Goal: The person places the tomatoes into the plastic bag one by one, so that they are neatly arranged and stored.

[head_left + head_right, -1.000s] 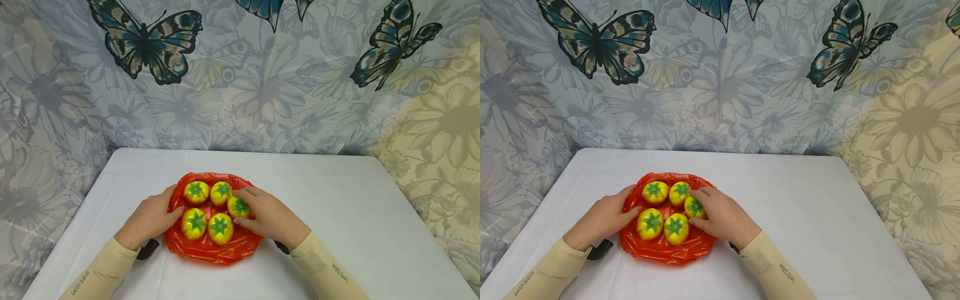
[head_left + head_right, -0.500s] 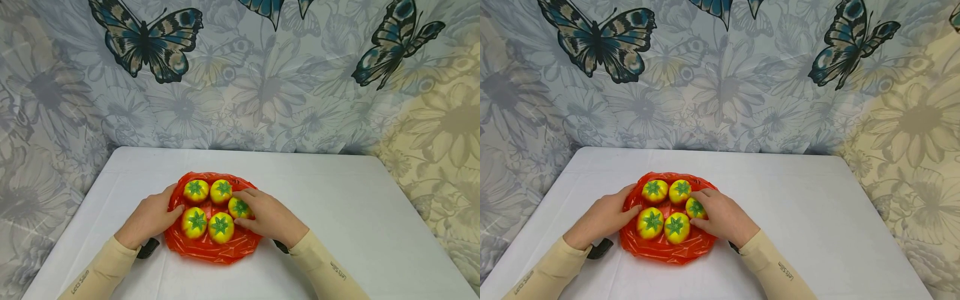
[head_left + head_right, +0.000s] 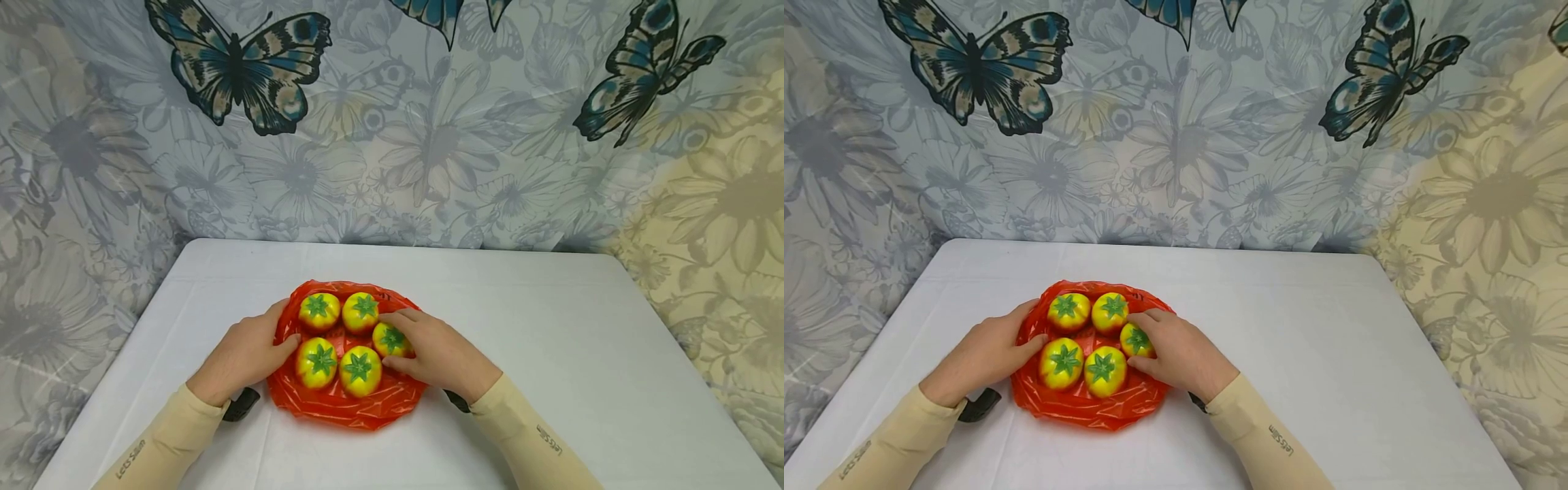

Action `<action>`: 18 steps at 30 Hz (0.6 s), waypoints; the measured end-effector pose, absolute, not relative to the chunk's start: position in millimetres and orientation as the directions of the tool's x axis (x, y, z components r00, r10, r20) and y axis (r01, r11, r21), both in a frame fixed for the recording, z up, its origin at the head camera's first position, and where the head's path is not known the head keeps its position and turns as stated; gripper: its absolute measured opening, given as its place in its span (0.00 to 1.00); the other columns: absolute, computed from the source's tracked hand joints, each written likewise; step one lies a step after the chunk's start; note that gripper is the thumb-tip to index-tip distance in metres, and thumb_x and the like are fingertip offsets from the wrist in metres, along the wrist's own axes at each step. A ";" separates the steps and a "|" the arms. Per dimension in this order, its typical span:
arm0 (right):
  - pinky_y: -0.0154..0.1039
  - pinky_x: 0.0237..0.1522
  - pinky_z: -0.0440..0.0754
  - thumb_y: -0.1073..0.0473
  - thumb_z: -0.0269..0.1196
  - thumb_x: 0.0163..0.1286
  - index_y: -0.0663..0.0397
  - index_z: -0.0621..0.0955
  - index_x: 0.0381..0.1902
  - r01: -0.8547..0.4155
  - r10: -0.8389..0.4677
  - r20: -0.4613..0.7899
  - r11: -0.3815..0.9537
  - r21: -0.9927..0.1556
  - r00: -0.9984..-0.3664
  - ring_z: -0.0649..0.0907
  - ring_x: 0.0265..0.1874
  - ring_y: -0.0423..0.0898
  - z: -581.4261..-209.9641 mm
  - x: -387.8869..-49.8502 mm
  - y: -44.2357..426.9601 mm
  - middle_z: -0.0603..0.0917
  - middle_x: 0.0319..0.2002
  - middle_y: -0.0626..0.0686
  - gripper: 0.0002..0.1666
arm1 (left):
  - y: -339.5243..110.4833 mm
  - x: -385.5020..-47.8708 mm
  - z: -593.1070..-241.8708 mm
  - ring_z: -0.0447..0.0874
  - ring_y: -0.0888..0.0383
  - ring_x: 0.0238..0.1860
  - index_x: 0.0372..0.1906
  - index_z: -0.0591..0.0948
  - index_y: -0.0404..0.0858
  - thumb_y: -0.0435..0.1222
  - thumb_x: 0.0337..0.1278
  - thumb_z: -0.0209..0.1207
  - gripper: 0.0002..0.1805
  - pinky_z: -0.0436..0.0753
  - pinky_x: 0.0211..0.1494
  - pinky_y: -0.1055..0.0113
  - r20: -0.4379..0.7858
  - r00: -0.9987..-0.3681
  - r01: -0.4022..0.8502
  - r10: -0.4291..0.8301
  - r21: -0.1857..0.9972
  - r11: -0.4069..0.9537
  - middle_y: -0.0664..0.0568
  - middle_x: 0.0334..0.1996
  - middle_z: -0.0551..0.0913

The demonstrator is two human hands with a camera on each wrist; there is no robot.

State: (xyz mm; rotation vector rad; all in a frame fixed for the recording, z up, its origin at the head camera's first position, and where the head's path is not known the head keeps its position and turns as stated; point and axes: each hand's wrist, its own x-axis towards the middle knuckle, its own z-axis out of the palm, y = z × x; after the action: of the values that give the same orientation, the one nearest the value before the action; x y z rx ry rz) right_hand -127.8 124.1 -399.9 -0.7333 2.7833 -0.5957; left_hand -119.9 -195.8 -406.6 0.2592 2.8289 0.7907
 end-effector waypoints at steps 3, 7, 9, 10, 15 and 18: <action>0.52 0.72 0.83 0.43 0.75 0.71 0.40 0.76 0.77 -0.435 -0.516 -0.085 0.790 -0.432 -0.852 0.82 0.68 0.48 -401.5 -127.8 124.4 0.81 0.71 0.49 0.40 | -196.9 -119.9 -408.1 0.93 0.45 0.50 0.83 0.63 0.35 0.45 0.74 0.62 0.40 0.92 0.54 0.42 -0.113 -0.968 0.135 0.225 0.519 0.844 0.37 0.61 0.88; 0.51 0.71 0.83 0.42 0.74 0.72 0.39 0.75 0.77 -0.444 -0.522 -0.078 0.787 -0.429 -0.849 0.82 0.68 0.47 -402.0 -129.7 123.7 0.80 0.72 0.48 0.40 | -200.2 -121.3 -410.0 0.92 0.44 0.51 0.84 0.63 0.35 0.46 0.74 0.62 0.41 0.92 0.54 0.41 -0.107 -0.968 0.142 0.228 0.518 0.843 0.37 0.61 0.88; 0.51 0.71 0.83 0.41 0.74 0.72 0.40 0.75 0.78 -0.447 -0.524 -0.072 0.785 -0.429 -0.849 0.82 0.68 0.47 -401.1 -131.4 121.7 0.80 0.72 0.49 0.41 | -204.4 -122.5 -409.5 0.92 0.44 0.53 0.84 0.62 0.36 0.48 0.75 0.62 0.42 0.91 0.55 0.41 -0.122 -0.966 0.131 0.228 0.529 0.838 0.37 0.63 0.87; 0.51 0.71 0.83 0.40 0.74 0.71 0.40 0.74 0.78 -0.446 -0.522 -0.071 0.785 -0.430 -0.850 0.82 0.68 0.47 -400.7 -132.1 120.7 0.80 0.72 0.49 0.42 | -206.8 -123.2 -408.4 0.91 0.43 0.55 0.85 0.61 0.36 0.50 0.76 0.61 0.42 0.91 0.57 0.40 -0.133 -0.964 0.123 0.228 0.538 0.834 0.36 0.65 0.86; 0.51 0.71 0.83 0.37 0.74 0.70 0.41 0.73 0.79 -0.420 -0.498 -0.062 0.786 -0.453 -0.865 0.82 0.69 0.47 -396.3 -132.6 121.8 0.80 0.72 0.49 0.45 | -216.3 -125.8 -402.9 0.84 0.36 0.68 0.86 0.58 0.35 0.61 0.77 0.57 0.49 0.84 0.67 0.35 -0.192 -0.956 0.068 0.222 0.592 0.803 0.34 0.74 0.78; 0.53 0.71 0.84 0.37 0.74 0.70 0.42 0.73 0.79 -0.412 -0.482 -0.025 0.775 -0.478 -0.876 0.82 0.69 0.48 -393.3 -131.3 134.6 0.81 0.72 0.49 0.45 | -219.9 -124.6 -402.7 0.78 0.33 0.73 0.87 0.56 0.34 0.67 0.75 0.54 0.53 0.81 0.70 0.33 -0.206 -0.958 0.035 0.199 0.605 0.796 0.32 0.76 0.75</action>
State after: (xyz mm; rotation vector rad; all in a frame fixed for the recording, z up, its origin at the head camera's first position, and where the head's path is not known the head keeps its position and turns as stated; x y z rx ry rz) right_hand -131.3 134.6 -393.3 -0.7146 2.8208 -0.7092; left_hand -124.6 -219.9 -402.7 0.1807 2.7258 0.9109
